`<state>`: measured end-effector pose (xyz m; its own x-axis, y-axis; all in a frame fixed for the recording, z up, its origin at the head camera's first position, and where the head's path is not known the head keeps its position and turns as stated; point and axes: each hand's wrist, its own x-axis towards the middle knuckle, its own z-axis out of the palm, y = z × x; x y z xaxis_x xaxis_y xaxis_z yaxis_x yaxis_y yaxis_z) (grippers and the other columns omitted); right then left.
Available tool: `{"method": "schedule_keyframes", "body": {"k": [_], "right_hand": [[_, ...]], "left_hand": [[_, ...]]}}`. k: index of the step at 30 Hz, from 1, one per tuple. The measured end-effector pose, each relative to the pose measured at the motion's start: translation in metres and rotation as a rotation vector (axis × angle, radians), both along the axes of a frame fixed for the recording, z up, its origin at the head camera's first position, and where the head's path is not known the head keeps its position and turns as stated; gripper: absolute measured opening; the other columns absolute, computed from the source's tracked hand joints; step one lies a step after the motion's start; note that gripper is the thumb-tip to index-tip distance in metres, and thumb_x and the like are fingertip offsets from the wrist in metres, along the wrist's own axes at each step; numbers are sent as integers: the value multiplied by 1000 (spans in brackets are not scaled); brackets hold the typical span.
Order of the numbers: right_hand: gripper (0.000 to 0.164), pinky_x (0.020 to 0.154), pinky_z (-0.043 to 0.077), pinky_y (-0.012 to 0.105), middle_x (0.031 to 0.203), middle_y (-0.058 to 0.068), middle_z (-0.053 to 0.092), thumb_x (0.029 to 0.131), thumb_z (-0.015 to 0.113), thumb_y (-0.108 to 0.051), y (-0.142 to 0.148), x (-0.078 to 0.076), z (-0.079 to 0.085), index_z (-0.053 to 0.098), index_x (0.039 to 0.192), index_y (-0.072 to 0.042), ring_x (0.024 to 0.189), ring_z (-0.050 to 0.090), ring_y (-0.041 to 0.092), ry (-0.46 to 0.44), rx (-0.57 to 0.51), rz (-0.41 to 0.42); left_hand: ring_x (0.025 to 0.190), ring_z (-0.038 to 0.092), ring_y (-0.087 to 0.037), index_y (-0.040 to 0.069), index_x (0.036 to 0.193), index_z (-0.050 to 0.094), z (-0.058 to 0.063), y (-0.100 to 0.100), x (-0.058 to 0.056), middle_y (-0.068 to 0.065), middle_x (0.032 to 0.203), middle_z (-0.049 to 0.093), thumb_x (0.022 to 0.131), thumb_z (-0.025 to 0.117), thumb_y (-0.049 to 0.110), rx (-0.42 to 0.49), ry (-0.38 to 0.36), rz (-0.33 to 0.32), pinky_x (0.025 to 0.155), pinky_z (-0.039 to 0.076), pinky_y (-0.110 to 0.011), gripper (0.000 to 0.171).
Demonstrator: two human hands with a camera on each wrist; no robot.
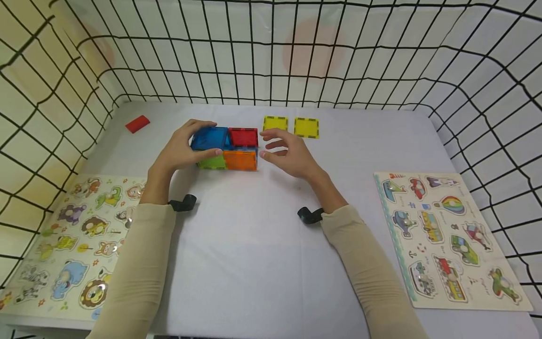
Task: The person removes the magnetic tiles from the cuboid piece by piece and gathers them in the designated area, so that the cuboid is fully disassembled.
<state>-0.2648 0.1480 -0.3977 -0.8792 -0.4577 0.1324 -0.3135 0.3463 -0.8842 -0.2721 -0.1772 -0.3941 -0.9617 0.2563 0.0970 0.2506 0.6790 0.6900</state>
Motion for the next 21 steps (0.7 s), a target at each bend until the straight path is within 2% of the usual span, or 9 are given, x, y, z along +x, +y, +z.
{"method": "schedule_keyframes", "body": {"k": [5, 13, 21], "right_hand": [[52, 107, 52, 55, 147, 14, 57, 96, 73, -15, -5, 2, -2, 55, 143, -6, 123, 64, 35, 7, -10, 25], [49, 106, 54, 53, 144, 14, 59, 98, 72, -20, -8, 5, -5, 56, 143, -7, 122, 65, 33, 31, 19, 42], [45, 104, 55, 52, 141, 15, 61, 99, 70, -18, -14, 8, -4, 59, 140, -5, 120, 66, 34, 38, -6, 76]], "left_hand": [[143, 40, -37, 33, 148, 53, 0, -1, -1, -5, 156, 44, 79, 79, 60, 3, -1, -5, 113, 43, -63, 79], [143, 40, -38, 33, 148, 53, -2, 0, -1, -6, 156, 44, 79, 79, 60, 0, -8, -5, 113, 44, -63, 79], [144, 39, -38, 33, 149, 51, 1, 0, 1, -7, 157, 43, 79, 79, 61, -11, -18, -5, 113, 44, -64, 81]]}}
